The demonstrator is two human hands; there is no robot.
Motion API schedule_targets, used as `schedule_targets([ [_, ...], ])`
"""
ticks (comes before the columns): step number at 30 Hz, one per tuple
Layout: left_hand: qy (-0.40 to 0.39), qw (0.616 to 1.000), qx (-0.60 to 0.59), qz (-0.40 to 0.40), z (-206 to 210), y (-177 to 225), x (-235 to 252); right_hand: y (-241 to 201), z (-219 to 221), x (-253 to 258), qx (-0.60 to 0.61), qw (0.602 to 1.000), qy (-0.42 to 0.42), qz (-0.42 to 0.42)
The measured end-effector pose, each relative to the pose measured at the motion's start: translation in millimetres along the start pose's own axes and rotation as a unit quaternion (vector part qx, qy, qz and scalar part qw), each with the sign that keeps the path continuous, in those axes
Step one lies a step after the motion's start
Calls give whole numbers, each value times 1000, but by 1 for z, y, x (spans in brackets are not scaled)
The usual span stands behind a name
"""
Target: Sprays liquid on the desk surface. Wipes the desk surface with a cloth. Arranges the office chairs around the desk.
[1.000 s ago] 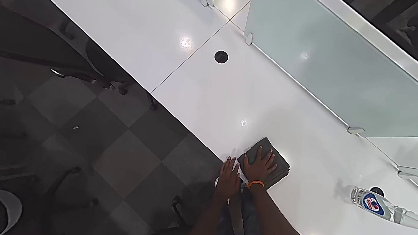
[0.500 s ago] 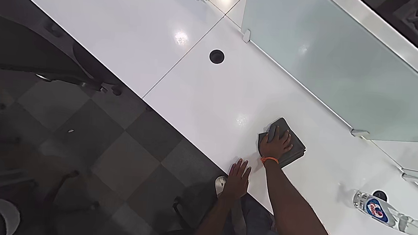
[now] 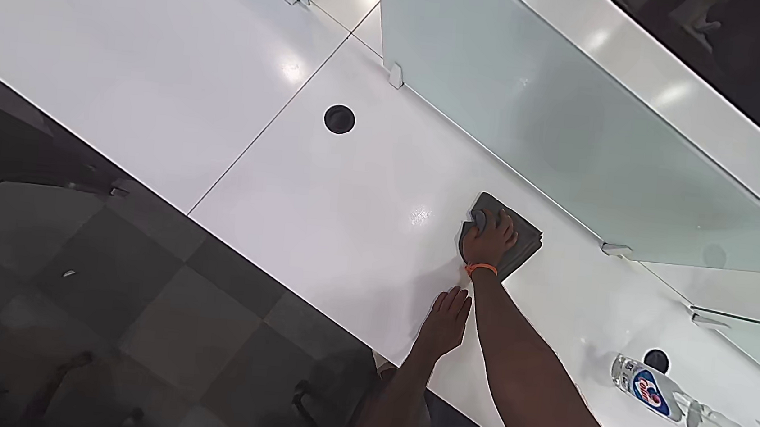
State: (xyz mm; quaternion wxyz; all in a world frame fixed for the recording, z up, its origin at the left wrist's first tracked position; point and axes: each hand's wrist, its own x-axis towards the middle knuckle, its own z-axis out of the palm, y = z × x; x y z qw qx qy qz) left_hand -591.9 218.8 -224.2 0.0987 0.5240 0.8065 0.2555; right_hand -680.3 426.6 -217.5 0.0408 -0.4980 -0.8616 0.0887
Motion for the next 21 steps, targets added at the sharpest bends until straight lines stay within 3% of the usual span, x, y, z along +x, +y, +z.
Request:
schedule_targets([
  [4, -43, 998, 46, -5, 4, 1, 6, 2, -1, 39, 8, 1000, 8, -4],
  [14, -18, 997, 71, -11, 7, 2, 5, -6, -4, 104, 28, 1000, 0, -9],
  [17, -14, 998, 65, -17, 8, 2, 5, 3, -5, 106, 45, 998, -8, -47],
  [21, -27, 998, 55, -21, 7, 2, 6, 39, -8, 81, 72, 982, -31, -170],
])
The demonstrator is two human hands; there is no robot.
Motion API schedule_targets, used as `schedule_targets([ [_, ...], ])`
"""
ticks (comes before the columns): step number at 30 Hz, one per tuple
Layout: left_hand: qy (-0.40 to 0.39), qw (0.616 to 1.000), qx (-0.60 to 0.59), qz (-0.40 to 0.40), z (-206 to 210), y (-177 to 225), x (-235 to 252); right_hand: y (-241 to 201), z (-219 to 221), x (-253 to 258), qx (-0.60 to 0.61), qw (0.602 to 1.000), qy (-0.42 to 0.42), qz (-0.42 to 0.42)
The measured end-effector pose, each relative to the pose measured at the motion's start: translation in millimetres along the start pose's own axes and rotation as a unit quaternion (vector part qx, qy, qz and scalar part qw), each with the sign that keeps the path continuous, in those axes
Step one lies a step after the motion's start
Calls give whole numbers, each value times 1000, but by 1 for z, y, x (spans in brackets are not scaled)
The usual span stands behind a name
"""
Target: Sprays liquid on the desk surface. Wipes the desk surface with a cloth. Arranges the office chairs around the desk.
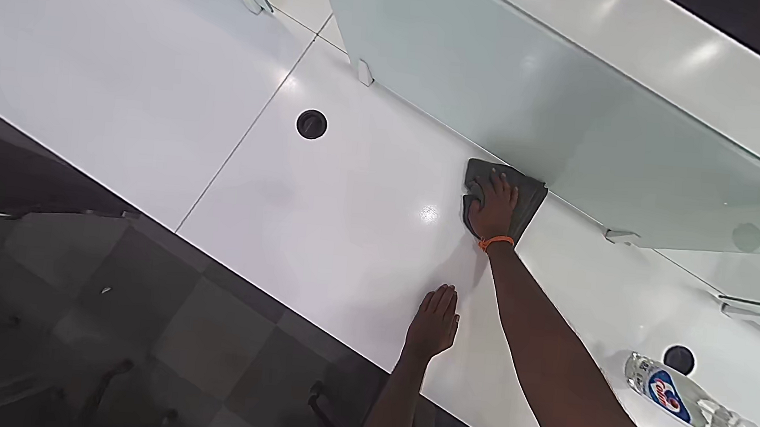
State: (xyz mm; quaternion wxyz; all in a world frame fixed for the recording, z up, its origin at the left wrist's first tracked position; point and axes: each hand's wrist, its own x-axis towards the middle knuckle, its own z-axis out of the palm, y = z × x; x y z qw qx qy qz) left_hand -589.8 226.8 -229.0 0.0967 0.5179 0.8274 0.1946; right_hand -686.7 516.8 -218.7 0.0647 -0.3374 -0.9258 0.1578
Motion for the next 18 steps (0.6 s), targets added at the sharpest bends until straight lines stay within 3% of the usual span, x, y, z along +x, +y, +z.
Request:
schedule_targets([
  [6, -36, 999, -9, -16, 0, 0, 2, 24, -9, -112, -23, 999, -26, 3],
  [13, -39, 999, -8, -16, 1, -1, 2, 5, -12, -309, -35, 999, -37, 8],
  [16, -41, 999, -11, -19, 4, -1, 0, 1, -10, -335, -52, 997, -48, 36],
  [18, -39, 999, -11, -21, 2, -1, 2, 0, -9, -319, -83, 991, -31, 105],
])
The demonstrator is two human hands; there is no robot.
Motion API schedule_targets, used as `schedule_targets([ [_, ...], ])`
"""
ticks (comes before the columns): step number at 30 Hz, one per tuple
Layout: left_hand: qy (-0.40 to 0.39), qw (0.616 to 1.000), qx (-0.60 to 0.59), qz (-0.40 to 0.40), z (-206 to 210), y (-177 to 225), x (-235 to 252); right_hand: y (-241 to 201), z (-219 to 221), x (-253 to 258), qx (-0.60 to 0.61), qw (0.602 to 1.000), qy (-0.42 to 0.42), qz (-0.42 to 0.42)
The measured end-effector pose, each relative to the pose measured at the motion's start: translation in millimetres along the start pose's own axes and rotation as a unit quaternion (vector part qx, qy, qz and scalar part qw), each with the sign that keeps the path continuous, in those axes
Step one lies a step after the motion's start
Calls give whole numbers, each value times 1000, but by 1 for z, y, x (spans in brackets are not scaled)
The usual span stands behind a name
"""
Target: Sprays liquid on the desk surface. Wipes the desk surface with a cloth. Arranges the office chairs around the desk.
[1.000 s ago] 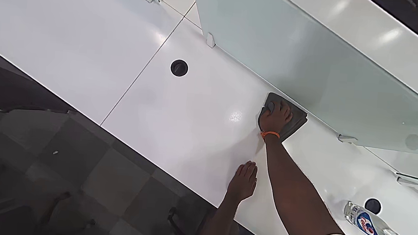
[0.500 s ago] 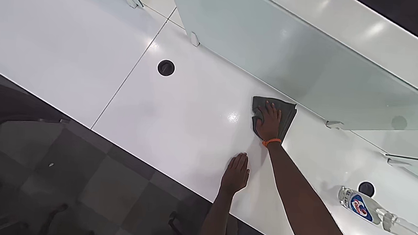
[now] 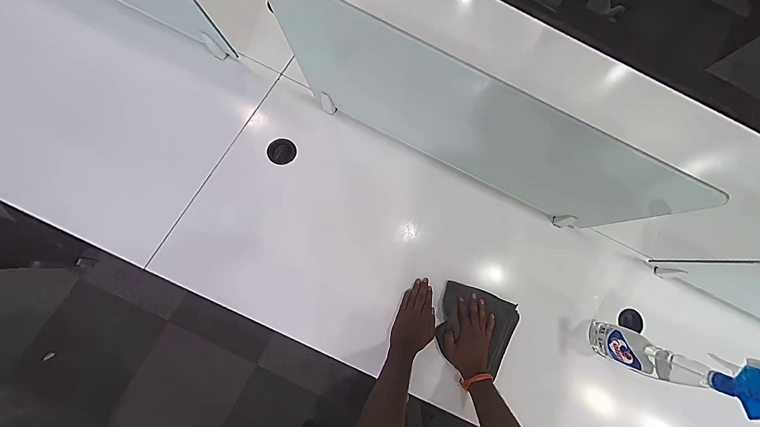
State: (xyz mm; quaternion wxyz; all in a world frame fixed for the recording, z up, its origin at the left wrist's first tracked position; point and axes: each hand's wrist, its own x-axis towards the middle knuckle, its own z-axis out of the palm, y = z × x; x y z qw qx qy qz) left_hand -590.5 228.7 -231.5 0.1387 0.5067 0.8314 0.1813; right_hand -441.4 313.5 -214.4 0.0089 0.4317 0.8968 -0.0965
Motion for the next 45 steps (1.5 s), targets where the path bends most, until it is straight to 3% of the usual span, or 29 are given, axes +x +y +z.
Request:
schedule_targets([
  [4, 18, 1000, 12, 5, 2, -1, -1, -13, -6, 77, -34, 977, 47, 205],
  [6, 19, 1000, 20, 7, 1, -1, -1, -14, -9, 118, -37, 962, 65, 261],
  [10, 15, 1000, 27, 3, 0, -1, -1, -13, -18, 189, -57, 942, 56, 327],
  [17, 9, 1000, 25, -4, 1, 1, -1, -26, -28, 285, -62, 929, 36, 364],
  [24, 20, 1000, 21, -6, -1, 1, 0, -86, -19, 329, -23, 970, 8, 244],
  [31, 34, 999, 20, -3, 2, 0, 0, -128, -19, 333, 7, 990, -14, 139],
  [41, 39, 999, -9, 3, -1, -2, 0, -104, -13, 337, 34, 994, 1, -100],
  [45, 58, 996, -63, 17, -1, -4, -3, -91, -13, 289, 35, 982, -11, -187],
])
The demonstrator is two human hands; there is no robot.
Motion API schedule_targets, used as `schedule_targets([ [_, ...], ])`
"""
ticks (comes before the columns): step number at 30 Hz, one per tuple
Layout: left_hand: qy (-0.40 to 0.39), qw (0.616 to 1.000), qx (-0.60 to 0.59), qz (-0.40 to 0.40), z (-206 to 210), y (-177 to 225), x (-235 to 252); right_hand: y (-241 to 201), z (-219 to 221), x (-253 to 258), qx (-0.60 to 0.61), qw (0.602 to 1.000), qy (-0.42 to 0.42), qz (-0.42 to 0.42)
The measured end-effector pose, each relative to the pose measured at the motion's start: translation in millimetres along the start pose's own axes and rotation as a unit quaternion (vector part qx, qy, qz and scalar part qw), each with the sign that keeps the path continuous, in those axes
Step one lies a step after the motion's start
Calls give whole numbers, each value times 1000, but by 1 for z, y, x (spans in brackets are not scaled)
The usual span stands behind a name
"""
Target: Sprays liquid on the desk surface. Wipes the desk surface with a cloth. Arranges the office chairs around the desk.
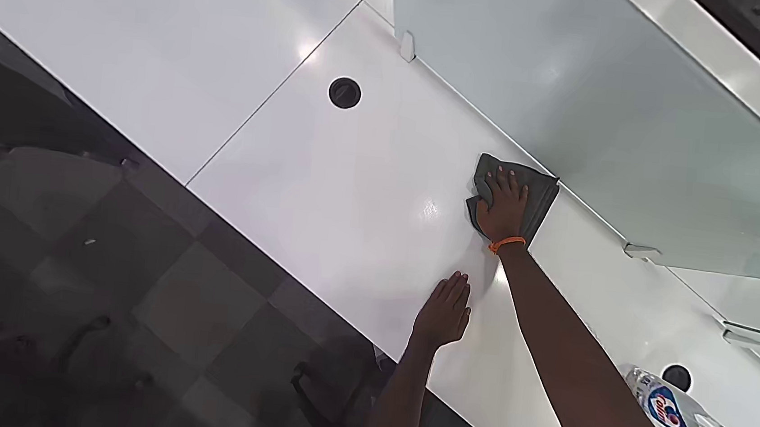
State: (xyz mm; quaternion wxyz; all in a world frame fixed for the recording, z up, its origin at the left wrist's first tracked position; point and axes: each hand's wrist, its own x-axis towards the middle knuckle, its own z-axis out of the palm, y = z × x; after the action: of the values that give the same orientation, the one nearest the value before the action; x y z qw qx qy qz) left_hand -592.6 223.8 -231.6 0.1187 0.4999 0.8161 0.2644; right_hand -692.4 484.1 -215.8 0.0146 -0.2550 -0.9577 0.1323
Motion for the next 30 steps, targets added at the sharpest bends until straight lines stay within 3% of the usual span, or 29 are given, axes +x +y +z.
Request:
schedule_targets([
  [5, 157, 970, -170, -75, -10, -13, -2, -30, 12, -56, -19, 998, -12, -57],
  [8, 179, 966, -153, -111, -43, -47, -28, -62, 23, -109, -10, 993, -53, -102],
  [11, 139, 986, -93, -22, -111, -104, -73, -116, 37, -163, 17, 977, -104, -186],
  [14, 27, 999, -13, 33, -178, -149, -130, -175, 49, -210, 35, 947, -191, -258],
  [17, -18, 999, 45, 15, -213, -169, -180, -202, 54, -238, 64, 911, -240, -328],
  [21, -11, 998, 43, -47, -212, -157, -224, -188, 55, -272, 177, 869, -261, -382],
  [24, -28, 996, 26, -78, -202, -139, -240, -169, 47, -305, 400, 830, -249, -298],
  [26, -28, 996, 14, -79, -194, -131, -246, -166, 19, -318, 574, 761, -264, -149],
  [28, -27, 996, 1, -84, -195, -123, -242, -165, -26, -321, 665, 699, -264, 14],
  [30, -20, 996, -14, -88, -199, -115, -230, -151, -72, -322, 688, 681, -219, 126],
])
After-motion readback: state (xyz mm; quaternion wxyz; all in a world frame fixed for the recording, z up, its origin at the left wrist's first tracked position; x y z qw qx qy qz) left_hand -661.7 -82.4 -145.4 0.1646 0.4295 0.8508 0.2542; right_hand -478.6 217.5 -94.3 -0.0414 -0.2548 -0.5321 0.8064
